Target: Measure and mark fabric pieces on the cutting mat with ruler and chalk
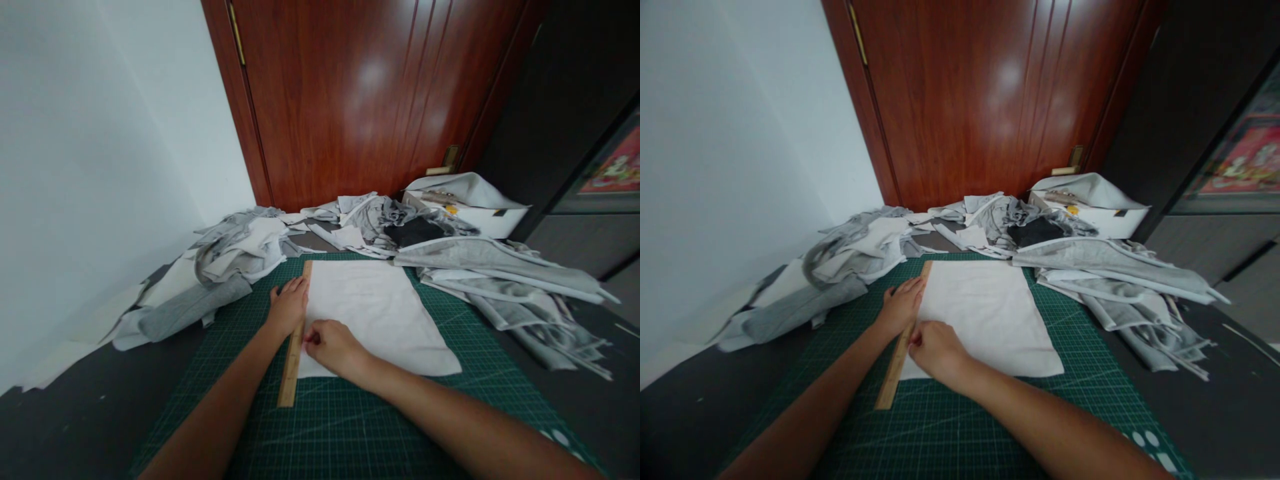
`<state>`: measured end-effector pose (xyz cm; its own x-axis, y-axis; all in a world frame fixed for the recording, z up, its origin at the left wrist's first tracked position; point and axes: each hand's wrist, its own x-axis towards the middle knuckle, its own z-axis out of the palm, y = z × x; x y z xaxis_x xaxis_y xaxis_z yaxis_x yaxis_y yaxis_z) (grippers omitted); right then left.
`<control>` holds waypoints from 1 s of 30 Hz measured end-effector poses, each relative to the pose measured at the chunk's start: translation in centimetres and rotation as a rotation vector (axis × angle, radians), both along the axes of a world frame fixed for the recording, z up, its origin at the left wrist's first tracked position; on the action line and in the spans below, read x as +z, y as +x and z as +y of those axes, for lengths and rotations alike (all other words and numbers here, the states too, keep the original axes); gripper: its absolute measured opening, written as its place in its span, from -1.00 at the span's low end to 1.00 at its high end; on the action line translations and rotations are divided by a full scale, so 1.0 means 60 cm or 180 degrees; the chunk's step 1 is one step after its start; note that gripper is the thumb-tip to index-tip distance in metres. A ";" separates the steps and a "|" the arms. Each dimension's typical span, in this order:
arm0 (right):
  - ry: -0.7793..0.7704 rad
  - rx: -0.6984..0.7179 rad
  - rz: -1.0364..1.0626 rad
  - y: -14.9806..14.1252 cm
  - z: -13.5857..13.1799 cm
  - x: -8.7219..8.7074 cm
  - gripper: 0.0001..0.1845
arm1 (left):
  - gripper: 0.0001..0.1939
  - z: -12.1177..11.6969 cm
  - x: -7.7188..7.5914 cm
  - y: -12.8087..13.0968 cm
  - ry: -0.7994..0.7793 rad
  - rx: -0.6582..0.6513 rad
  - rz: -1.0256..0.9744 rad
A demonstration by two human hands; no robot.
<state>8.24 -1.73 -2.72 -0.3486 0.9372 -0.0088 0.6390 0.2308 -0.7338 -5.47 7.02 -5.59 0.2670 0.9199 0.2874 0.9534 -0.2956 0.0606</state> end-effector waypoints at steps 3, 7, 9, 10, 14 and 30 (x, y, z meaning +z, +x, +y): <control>-0.0865 0.0411 0.0501 0.010 0.004 0.019 -0.88 | -0.54 -0.001 0.001 -0.001 0.0012 0.0004 0.0005; -0.1466 0.0284 0.1383 0.056 0.026 0.058 -0.89 | -0.55 0.000 -0.001 -0.004 0.0022 -0.0027 -0.0018; -0.1409 0.0083 0.1626 0.089 0.040 0.071 -0.91 | -0.56 0.000 -0.002 -0.005 0.0008 -0.0041 -0.0042; -0.1343 0.0020 0.1728 0.107 0.048 0.074 -0.90 | -0.56 0.001 -0.003 -0.005 0.0005 -0.0040 -0.0057; -0.0903 -0.0402 0.1822 0.176 0.071 0.056 -0.78 | -0.56 0.001 -0.004 -0.005 0.0023 0.0019 -0.0127; 0.0267 -0.1622 0.2233 0.285 0.093 -0.028 -0.60 | -0.51 0.016 0.006 -0.039 -0.0249 0.0077 -0.0309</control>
<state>25.32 3.84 -4.39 0.2145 0.9685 0.1268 0.0859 0.1106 -0.9901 -7.81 7.97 -5.23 0.2190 0.9463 0.2379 0.9487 -0.2635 0.1748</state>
